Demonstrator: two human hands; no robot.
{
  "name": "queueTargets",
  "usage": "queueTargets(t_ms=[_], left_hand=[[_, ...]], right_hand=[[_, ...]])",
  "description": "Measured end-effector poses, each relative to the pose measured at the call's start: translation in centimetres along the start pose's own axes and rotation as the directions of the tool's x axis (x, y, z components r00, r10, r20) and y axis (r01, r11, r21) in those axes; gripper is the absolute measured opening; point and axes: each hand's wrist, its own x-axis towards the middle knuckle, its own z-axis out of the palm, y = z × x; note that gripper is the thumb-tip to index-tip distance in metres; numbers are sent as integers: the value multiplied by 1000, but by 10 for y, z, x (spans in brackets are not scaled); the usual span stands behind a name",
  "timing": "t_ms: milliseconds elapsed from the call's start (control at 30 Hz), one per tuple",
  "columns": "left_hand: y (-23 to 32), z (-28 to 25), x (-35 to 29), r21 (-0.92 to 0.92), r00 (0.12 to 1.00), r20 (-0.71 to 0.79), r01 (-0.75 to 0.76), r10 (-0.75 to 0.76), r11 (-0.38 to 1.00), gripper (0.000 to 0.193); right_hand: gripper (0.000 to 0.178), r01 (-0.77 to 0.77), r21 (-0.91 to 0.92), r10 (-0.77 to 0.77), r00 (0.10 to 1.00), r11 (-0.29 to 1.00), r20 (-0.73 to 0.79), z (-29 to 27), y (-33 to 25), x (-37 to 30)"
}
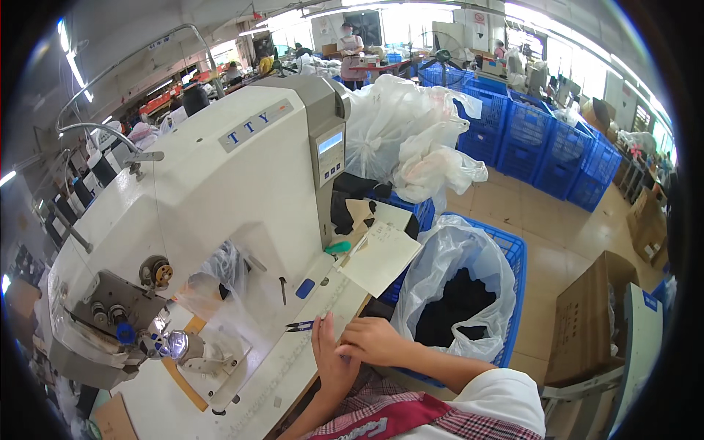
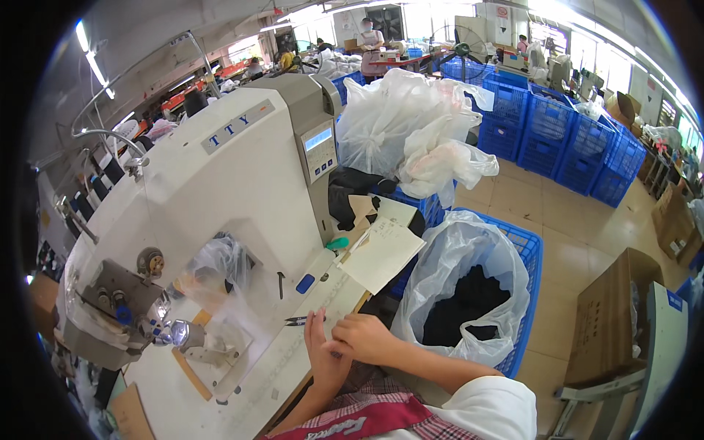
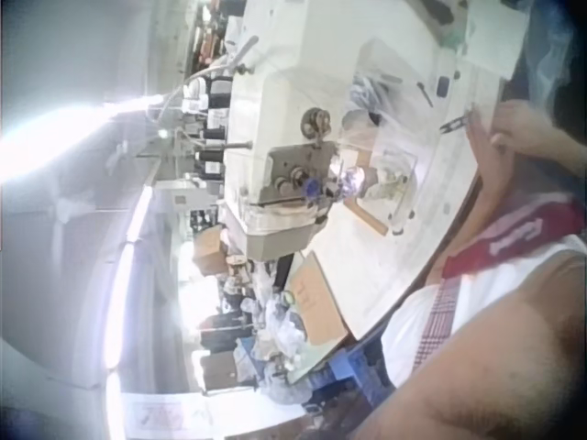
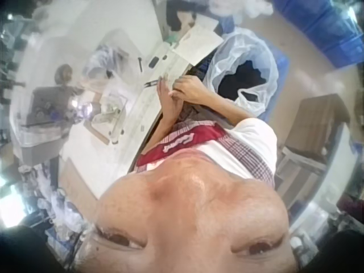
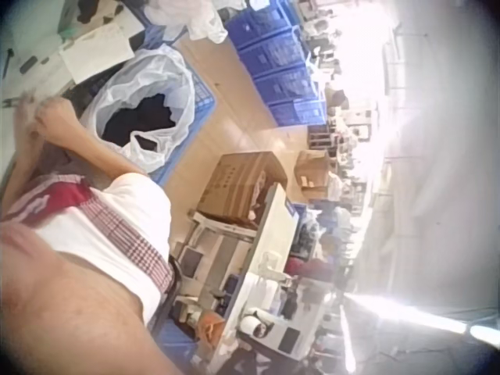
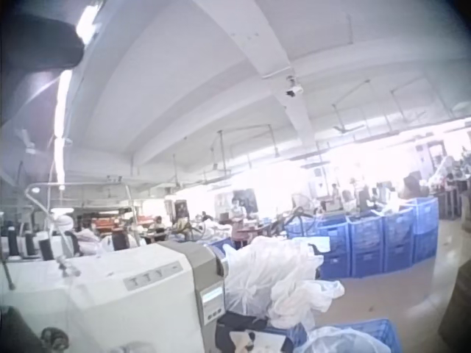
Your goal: The person operates a sewing machine to stitch the edges of black glove pieces. They feed the fabric through the machine, guide it with both hands, and trim excess thread with scissors. Finished gloves are placed into a blue basket.
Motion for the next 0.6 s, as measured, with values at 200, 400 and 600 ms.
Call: queueTargets(t_ms=[200, 400, 600], left_hand=[[11, -19, 8, -59, 1000, 19, 20, -19, 998, 57], [10, -25, 6, -255, 994, 106, 41, -14, 966, 43], [13, -21, 4, -505, 975, 177, 209, -137, 837, 35]], right_hand=[[45, 46, -8, -45, 993, 999, 113, 26, -25, -13], [54, 74, 41, -77, 993, 996, 90, 27, -30, -9], [63, -5, 91, -8, 990, 996, 140, 23, -36, -7]])
